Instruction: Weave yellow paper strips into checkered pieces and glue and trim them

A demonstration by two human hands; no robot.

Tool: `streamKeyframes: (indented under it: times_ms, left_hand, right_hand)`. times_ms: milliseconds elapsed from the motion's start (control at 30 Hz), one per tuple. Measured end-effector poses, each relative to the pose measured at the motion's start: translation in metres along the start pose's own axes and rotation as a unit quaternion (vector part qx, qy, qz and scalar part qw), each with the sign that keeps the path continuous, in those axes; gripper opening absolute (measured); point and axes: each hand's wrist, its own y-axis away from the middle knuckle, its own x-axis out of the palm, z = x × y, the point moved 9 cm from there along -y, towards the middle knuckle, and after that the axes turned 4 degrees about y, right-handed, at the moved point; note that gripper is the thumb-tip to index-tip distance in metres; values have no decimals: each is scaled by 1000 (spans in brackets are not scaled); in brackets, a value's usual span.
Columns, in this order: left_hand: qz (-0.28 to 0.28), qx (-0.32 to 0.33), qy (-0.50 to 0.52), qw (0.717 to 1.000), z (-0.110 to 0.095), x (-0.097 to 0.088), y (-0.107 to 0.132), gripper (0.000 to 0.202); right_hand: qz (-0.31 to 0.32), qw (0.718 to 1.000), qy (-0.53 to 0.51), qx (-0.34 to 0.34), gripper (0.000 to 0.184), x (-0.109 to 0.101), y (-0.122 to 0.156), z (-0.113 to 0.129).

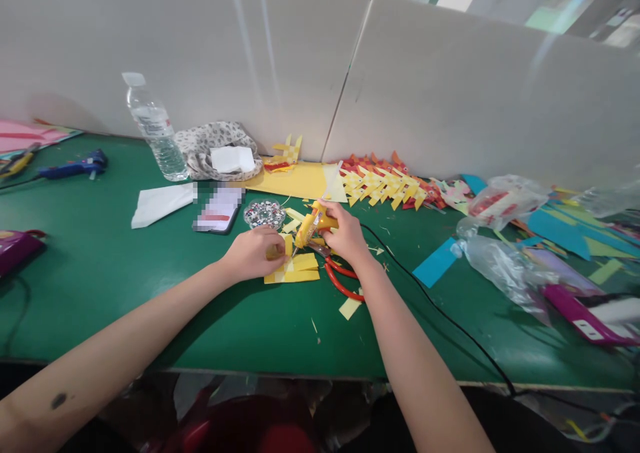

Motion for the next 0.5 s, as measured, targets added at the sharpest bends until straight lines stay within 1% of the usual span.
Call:
streamKeyframes:
  times_ms: [100, 200, 500]
  left_hand:
    - [7, -19, 34, 999, 6, 3, -2, 15]
    - [18, -27, 42, 999, 9, 5, -3, 18]
    - [20, -15, 42, 999, 9, 7, -4, 19]
  right_hand:
    - [-3, 1000, 1, 3, 66, 1, -1, -3]
    - [-5, 1000, -1, 2, 66, 1, 0, -4]
    - [-6, 1000, -14, 4, 64, 0, 0, -5]
